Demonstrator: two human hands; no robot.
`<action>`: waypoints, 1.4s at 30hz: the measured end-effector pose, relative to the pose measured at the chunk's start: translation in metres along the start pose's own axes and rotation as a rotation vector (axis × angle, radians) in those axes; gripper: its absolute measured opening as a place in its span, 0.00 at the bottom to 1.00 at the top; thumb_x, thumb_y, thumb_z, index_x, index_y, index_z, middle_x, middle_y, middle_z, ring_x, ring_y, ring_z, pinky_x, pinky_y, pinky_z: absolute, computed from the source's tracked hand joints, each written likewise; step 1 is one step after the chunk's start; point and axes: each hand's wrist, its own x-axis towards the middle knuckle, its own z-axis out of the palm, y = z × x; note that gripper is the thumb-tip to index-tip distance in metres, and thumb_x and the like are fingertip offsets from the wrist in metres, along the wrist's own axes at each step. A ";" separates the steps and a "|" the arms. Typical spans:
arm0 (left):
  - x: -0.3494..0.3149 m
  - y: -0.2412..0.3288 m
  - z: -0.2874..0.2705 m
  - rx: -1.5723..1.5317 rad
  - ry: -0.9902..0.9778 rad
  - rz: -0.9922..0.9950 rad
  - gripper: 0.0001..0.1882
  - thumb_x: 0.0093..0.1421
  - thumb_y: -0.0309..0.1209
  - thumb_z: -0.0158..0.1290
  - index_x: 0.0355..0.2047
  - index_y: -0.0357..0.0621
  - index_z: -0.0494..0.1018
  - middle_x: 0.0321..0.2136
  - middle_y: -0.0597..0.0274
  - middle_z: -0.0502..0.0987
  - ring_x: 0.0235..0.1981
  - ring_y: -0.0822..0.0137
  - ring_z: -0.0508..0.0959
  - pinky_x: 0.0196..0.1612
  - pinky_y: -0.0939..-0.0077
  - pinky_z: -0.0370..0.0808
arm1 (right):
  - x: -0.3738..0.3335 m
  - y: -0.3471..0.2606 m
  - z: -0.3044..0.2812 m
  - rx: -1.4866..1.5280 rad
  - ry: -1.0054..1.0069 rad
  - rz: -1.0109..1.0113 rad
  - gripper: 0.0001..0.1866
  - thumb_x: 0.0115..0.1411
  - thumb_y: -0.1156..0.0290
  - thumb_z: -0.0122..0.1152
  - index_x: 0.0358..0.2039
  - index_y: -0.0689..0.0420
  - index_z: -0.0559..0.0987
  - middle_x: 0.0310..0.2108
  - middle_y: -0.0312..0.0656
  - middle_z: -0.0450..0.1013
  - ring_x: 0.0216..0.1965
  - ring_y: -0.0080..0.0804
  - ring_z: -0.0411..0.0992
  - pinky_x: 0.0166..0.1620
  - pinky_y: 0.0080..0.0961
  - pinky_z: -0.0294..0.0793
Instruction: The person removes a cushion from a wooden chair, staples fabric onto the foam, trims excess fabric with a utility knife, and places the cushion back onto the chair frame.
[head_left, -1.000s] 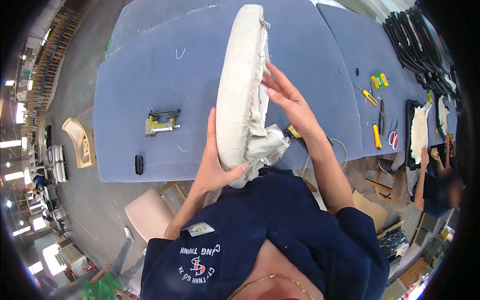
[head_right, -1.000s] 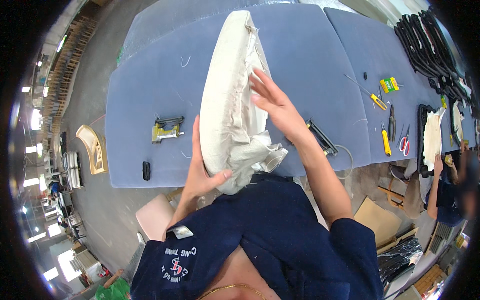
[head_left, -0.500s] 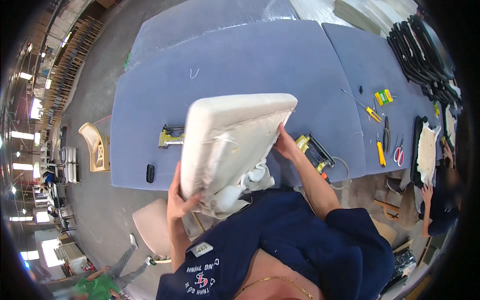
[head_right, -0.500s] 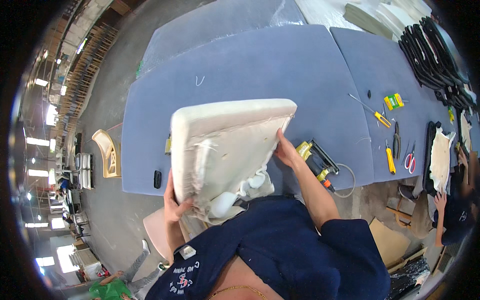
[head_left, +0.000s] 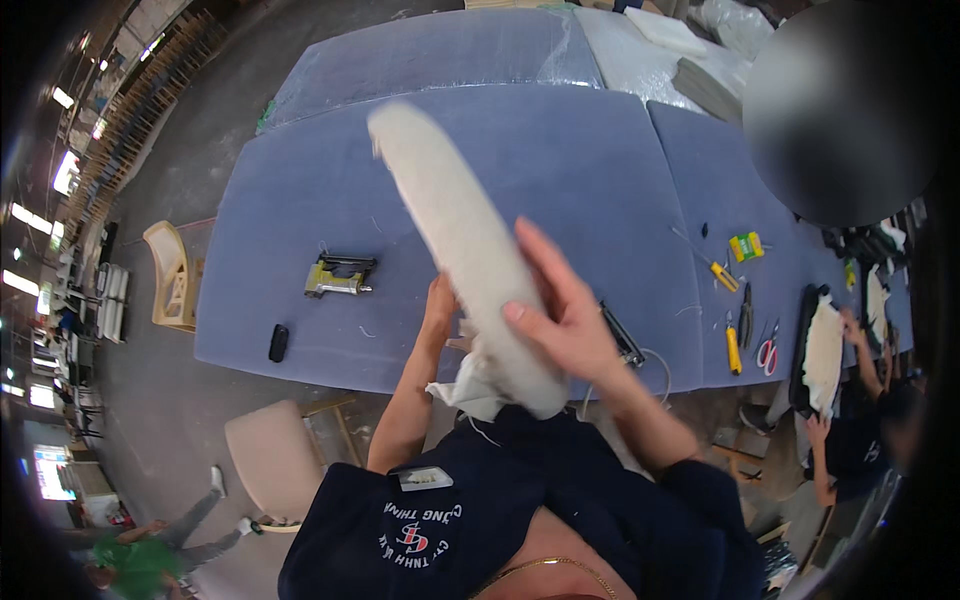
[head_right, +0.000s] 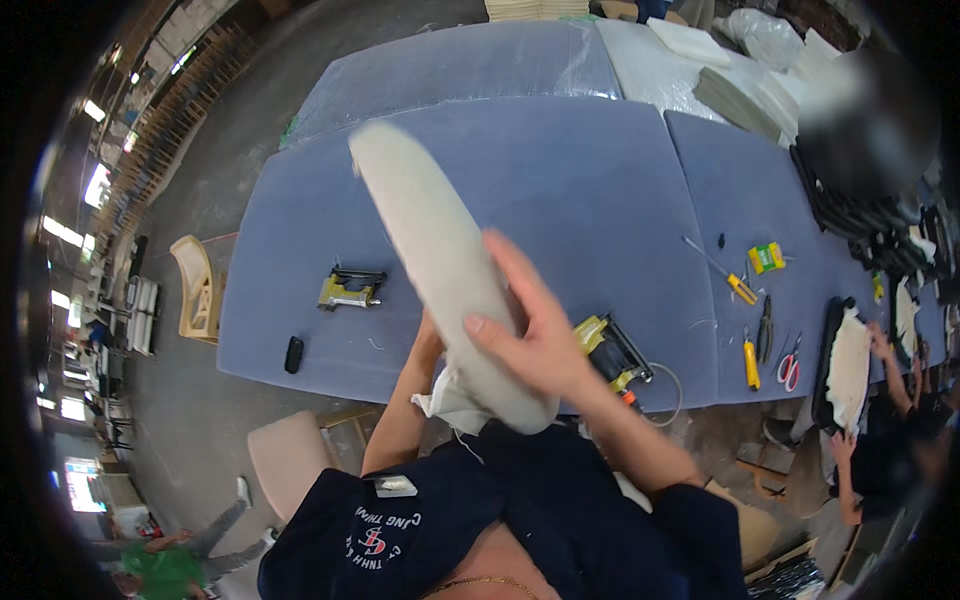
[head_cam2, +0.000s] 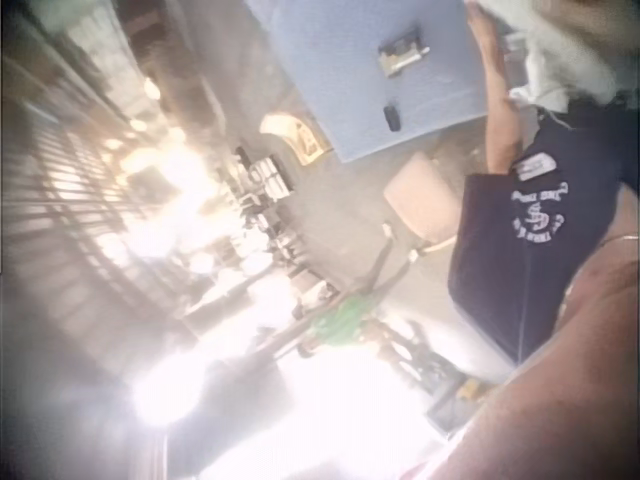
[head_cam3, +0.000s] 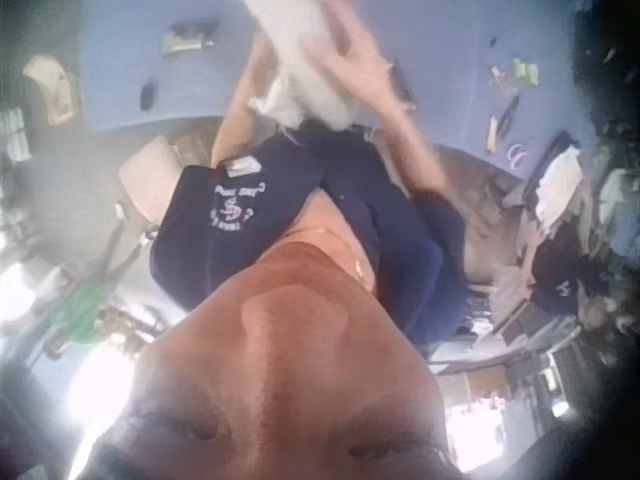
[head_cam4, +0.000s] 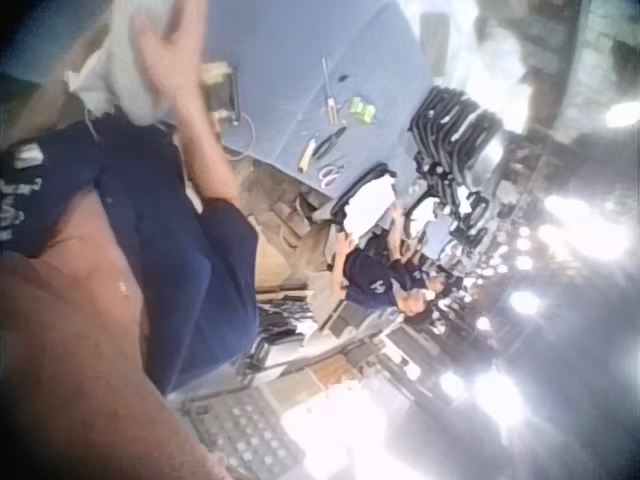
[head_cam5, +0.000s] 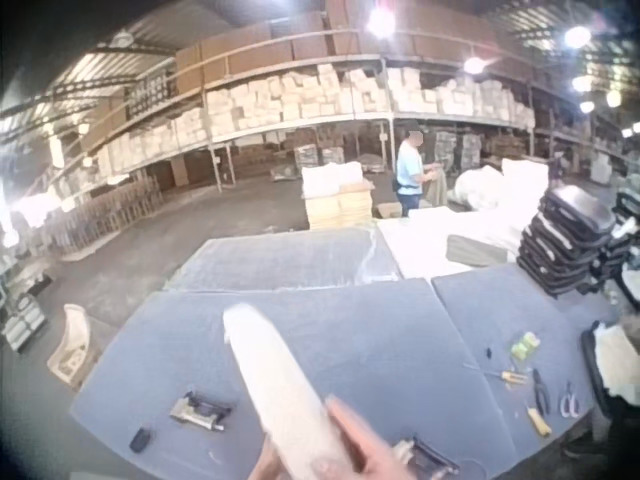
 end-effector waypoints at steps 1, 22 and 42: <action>-0.014 0.003 0.058 -0.176 -0.107 -0.003 0.31 0.74 0.49 0.43 0.66 0.38 0.64 0.60 0.48 0.73 0.58 0.51 0.76 0.58 0.52 0.79 | -0.021 0.024 0.001 0.081 0.076 0.097 0.41 0.67 0.66 0.64 0.75 0.60 0.55 0.75 0.45 0.52 0.75 0.37 0.50 0.73 0.39 0.51; -0.033 0.117 0.160 -0.009 0.228 0.477 0.38 0.76 0.53 0.37 0.77 0.46 0.41 0.75 0.46 0.44 0.75 0.51 0.47 0.75 0.57 0.43 | 0.289 0.047 -0.048 -1.251 -0.101 -0.219 0.39 0.66 0.29 0.43 0.59 0.48 0.80 0.64 0.47 0.71 0.72 0.53 0.57 0.74 0.57 0.47; 0.074 0.255 0.261 1.839 -0.386 1.047 0.34 0.69 0.64 0.42 0.49 0.50 0.84 0.63 0.50 0.74 0.71 0.50 0.63 0.75 0.44 0.48 | 0.076 0.001 -0.013 -0.908 -0.368 -0.318 0.26 0.60 0.44 0.65 0.52 0.47 0.82 0.56 0.38 0.77 0.66 0.44 0.67 0.69 0.54 0.57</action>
